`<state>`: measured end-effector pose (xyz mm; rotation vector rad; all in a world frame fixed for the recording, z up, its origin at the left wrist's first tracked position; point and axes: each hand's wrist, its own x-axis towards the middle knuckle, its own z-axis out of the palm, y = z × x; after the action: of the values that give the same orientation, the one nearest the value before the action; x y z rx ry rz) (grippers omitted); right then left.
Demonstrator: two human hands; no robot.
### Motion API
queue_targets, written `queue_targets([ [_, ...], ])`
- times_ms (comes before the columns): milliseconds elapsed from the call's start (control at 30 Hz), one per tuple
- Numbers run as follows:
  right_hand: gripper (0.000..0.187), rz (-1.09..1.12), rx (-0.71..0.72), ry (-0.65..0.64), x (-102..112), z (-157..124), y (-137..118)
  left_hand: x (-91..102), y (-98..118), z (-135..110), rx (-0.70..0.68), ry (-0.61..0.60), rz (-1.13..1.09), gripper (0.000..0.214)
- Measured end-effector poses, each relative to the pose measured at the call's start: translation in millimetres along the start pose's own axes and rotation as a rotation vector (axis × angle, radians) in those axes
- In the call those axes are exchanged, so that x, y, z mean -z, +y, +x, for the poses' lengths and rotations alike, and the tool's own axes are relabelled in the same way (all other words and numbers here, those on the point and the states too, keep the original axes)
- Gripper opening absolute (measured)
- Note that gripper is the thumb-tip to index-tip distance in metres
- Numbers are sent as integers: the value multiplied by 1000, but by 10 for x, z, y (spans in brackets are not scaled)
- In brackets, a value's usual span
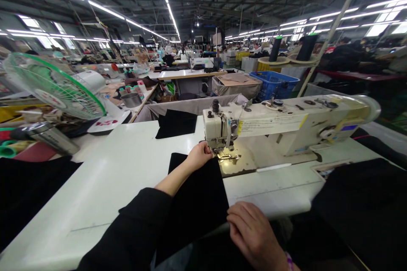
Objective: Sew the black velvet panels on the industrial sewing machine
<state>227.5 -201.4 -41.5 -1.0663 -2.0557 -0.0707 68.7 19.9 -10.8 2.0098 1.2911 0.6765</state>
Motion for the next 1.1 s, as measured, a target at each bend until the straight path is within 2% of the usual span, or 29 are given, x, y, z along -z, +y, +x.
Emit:
queue_targets([
  [233,23,-4,18,64,-50,10,16,-8,-9,47,-33,-13,71,21],
  [367,24,15,24,15,-11,12,12,35,127,-91,-59,69,167,14],
  [433,25,32,31,-10,17,5,16,48,254,-337,-88,134,250,15],
  [467,25,41,36,-20,28,1,20,45,319,-509,-124,130,295,14],
  [500,26,51,40,-30,37,0,25,35,376,-704,-185,89,349,10],
  [533,26,59,43,-40,42,1,30,18,418,-912,-267,-2,385,3],
  [600,28,73,34,-51,41,16,45,-31,443,-1303,-435,-216,383,9],
  [667,31,82,14,-60,28,52,66,-79,390,-1571,-574,-284,422,22],
  [700,31,85,6,-64,17,78,80,-96,343,-1639,-634,-276,461,30],
  [800,31,88,-19,-79,-21,179,142,-112,188,-1604,-750,-227,579,42],
  [933,26,41,-74,-114,-72,334,252,-87,71,-1323,-776,-200,634,34],
  [1100,19,-63,-142,-160,-140,516,402,-25,32,-1043,-790,-192,630,28],
])
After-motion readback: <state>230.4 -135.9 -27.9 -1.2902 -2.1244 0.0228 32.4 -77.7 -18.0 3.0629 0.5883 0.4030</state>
